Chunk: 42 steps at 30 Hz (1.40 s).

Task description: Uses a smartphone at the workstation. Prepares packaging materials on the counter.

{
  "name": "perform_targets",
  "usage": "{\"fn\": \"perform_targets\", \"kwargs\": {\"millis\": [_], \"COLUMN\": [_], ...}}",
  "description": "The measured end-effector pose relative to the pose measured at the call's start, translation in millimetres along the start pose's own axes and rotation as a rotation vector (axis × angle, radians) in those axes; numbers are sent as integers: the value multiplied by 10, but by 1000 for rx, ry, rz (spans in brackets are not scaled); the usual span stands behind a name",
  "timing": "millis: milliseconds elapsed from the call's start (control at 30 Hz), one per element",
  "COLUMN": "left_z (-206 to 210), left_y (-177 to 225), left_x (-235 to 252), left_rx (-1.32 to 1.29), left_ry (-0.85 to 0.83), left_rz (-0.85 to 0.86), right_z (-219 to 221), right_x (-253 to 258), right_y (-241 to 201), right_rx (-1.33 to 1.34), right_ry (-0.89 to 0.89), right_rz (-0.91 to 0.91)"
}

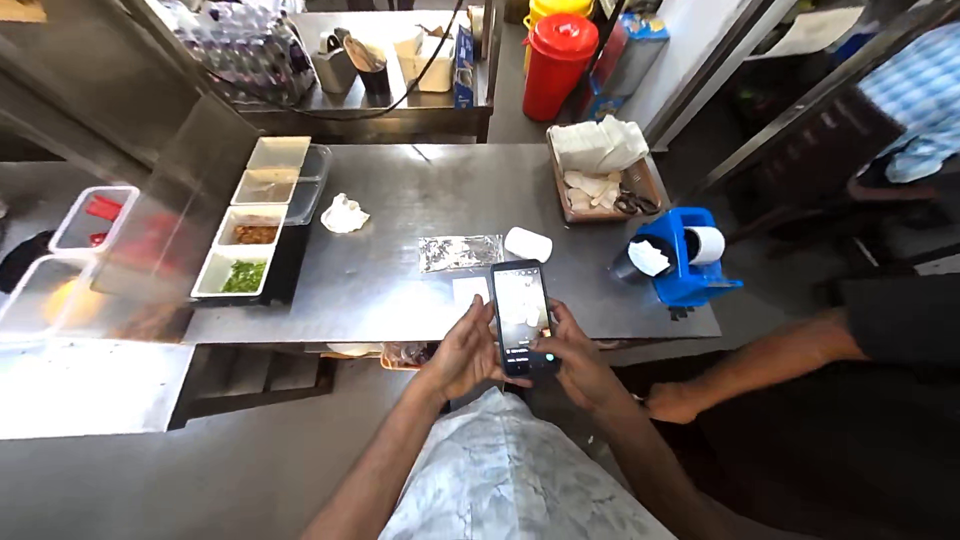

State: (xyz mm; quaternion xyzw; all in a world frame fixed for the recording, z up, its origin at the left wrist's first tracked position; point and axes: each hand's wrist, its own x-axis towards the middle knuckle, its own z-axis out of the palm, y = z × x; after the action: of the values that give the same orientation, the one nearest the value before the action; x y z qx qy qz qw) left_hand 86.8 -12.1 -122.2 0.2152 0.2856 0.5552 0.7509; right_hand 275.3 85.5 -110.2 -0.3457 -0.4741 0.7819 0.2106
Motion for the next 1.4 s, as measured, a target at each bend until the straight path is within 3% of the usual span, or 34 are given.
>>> {"fn": "perform_targets", "kwargs": {"millis": [133, 267, 500, 767, 1067, 1400], "left_z": [89, 196, 225, 200, 141, 149], "left_y": [15, -86, -262, -154, -51, 15], "left_x": [15, 35, 207, 269, 243, 240], "left_rx": [-33, -35, -120, -116, -75, -78], "left_ry": [-9, 97, 164, 122, 134, 192], "left_rz": [7, 19, -97, -31, -18, -1], "right_z": [-23, -64, -246, -212, -150, -21], "right_x": [-16, -2, 9, 125, 173, 182], "right_y": [-59, -58, 113, -50, -15, -10], "right_rx": [-45, -56, -62, -151, -237, -284], "right_ry": [-32, -25, 101, 143, 114, 2], "right_rz": [5, -31, -20, -40, -14, -126]}}
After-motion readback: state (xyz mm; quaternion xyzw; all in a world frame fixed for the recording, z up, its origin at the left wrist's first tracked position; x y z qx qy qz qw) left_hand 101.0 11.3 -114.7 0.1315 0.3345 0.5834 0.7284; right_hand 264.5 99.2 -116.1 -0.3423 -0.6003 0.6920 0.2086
